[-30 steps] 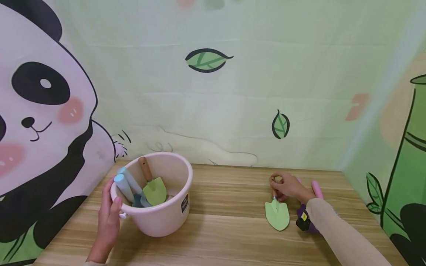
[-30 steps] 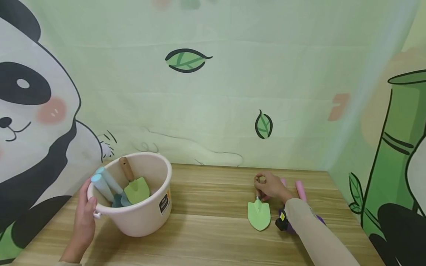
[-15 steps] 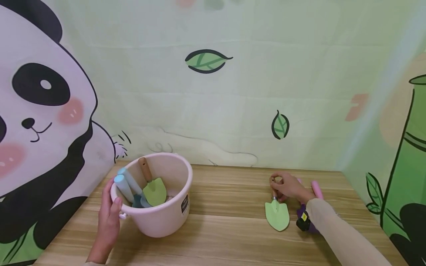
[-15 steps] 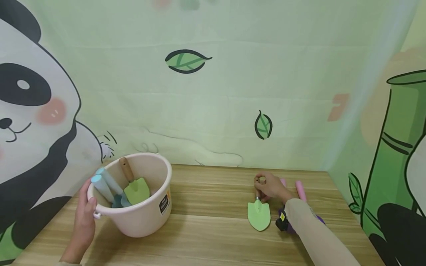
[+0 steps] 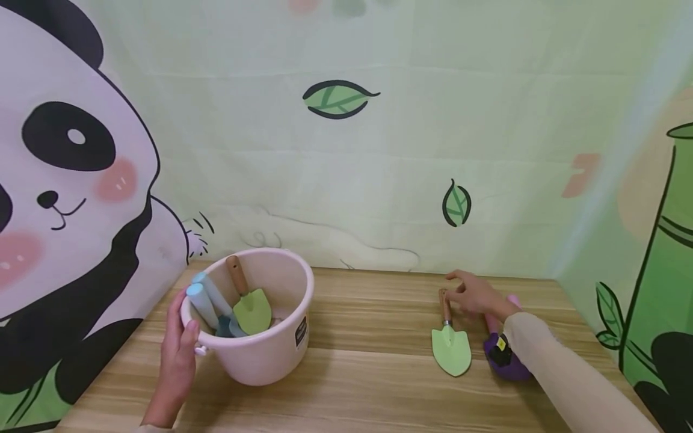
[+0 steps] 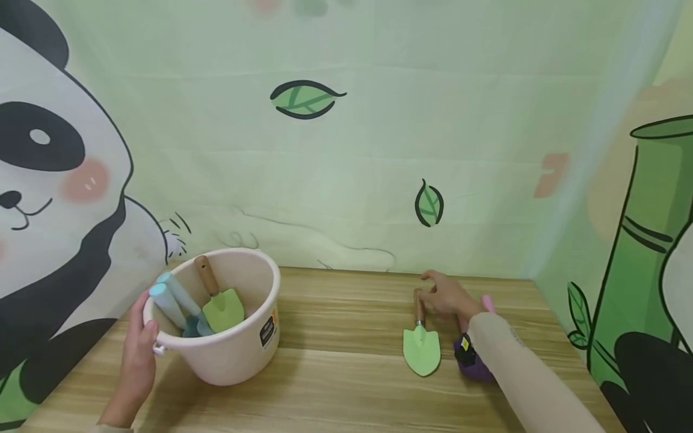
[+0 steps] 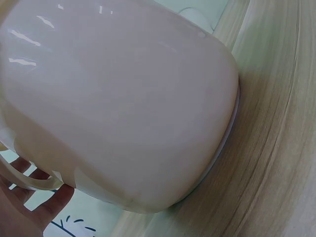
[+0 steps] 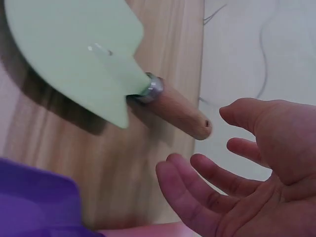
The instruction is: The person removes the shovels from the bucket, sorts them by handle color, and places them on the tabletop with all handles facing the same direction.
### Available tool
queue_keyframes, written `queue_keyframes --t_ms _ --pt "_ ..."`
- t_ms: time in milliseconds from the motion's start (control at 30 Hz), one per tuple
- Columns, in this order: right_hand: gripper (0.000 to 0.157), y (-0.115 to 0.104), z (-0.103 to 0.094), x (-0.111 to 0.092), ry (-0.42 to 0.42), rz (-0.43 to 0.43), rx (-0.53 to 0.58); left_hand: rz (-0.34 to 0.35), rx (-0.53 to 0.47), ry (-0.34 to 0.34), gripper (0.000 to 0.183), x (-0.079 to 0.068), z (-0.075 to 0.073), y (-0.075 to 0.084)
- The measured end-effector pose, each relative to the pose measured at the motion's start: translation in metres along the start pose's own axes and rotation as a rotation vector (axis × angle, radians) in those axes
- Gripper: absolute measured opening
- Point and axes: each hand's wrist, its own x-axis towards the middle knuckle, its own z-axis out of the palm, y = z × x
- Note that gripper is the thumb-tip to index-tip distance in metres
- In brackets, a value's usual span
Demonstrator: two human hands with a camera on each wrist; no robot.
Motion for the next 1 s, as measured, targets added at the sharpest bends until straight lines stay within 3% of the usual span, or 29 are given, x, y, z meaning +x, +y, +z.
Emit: queue_keyframes --t_ms 400,600,1000 --pt "0.052 -0.034 -0.02 -0.005 0.031 -0.101 -0.088 -0.001 -0.011 -0.006 0.057 0.0 0.0 0.0" --pt "0.052 -0.054 -0.032 0.0 0.044 -0.193 -0.132 -0.003 0.008 0.0 0.056 0.001 0.0 0.001" --pt "0.056 -0.103 -0.045 0.009 0.039 -0.281 -0.166 -0.043 0.057 -0.011 0.056 -0.001 0.001 0.006"
